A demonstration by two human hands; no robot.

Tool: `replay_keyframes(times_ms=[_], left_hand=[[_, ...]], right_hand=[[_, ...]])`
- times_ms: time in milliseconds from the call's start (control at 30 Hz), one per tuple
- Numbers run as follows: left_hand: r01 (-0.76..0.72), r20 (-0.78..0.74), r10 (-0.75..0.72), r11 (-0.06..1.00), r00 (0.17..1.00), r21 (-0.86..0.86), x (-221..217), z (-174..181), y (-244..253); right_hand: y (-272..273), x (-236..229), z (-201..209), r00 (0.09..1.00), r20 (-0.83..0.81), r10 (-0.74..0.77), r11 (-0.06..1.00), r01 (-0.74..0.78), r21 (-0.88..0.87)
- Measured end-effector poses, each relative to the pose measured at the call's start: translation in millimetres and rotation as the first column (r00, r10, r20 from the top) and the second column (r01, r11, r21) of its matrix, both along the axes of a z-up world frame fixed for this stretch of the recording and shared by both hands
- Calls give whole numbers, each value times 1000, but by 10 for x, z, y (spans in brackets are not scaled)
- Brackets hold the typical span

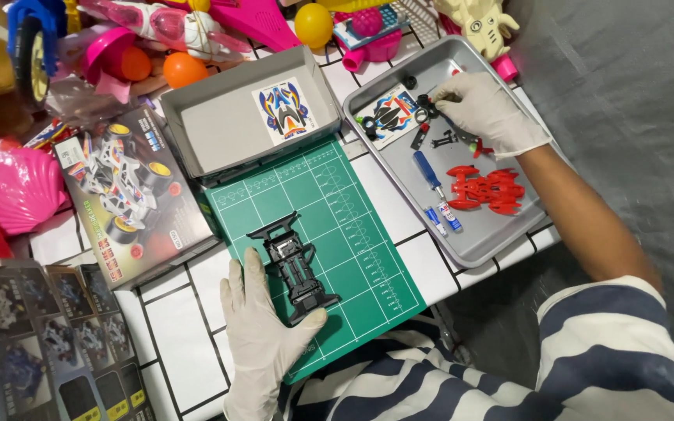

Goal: The person assembles a model vehicle chassis on a green cutting mat. They insert a small black component into the frame, then open a blue battery and place it inside the chassis. The person then picks up and examines red plastic parts before attaching a black piece to the assembly.

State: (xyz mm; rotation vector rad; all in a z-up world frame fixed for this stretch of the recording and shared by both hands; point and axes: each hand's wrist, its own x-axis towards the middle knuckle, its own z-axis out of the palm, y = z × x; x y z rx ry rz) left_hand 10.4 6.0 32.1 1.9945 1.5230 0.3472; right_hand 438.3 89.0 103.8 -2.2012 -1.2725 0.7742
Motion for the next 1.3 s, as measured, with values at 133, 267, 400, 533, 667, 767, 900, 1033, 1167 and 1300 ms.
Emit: replay_keyframes(times_ms=[133, 267, 400, 533, 667, 767, 900, 1033, 1167, 1300], left_hand=[[17, -1, -17, 1000, 1000, 13, -21, -39, 6], [85, -3, -85, 992, 996, 97, -44, -85, 5], [99, -11, -98, 988, 995, 117, -45, -79, 6], [89, 10, -91, 987, 996, 137, -60, -113, 4], [126, -16, -126, 974, 992, 189, -70, -165, 3], [143, -69, -132, 970, 989, 198, -60, -181, 13], [153, -61, -142, 953, 988, 260, -76, -157, -11], [150, -88, -129, 942, 988, 301, -93, -164, -30], [135, 4, -140, 960, 990, 245, -119, -84, -30], [129, 57, -145, 966, 988, 226, -121, -19, -31]], right_hand=[[132, 391, -309, 986, 123, 114, 993, -111, -37], [193, 538, -488, 959, 201, 198, 980, -187, -75], [222, 742, -627, 887, 334, 319, 948, -303, -100], [32, 526, -219, 956, 209, 206, 976, -187, -108], [-207, 283, -10, 998, 26, 48, 997, -50, 66], [-312, -119, 107, 990, -49, 133, 984, -126, 129], [-421, -1083, 410, 913, -297, 278, 958, -285, 21], [-264, -1119, -701, 634, 75, 770, 604, -761, 238], [-233, -1394, -774, 663, 65, 746, 639, -740, 209], [-216, -1530, -484, 728, -628, 274, 888, -442, -124]])
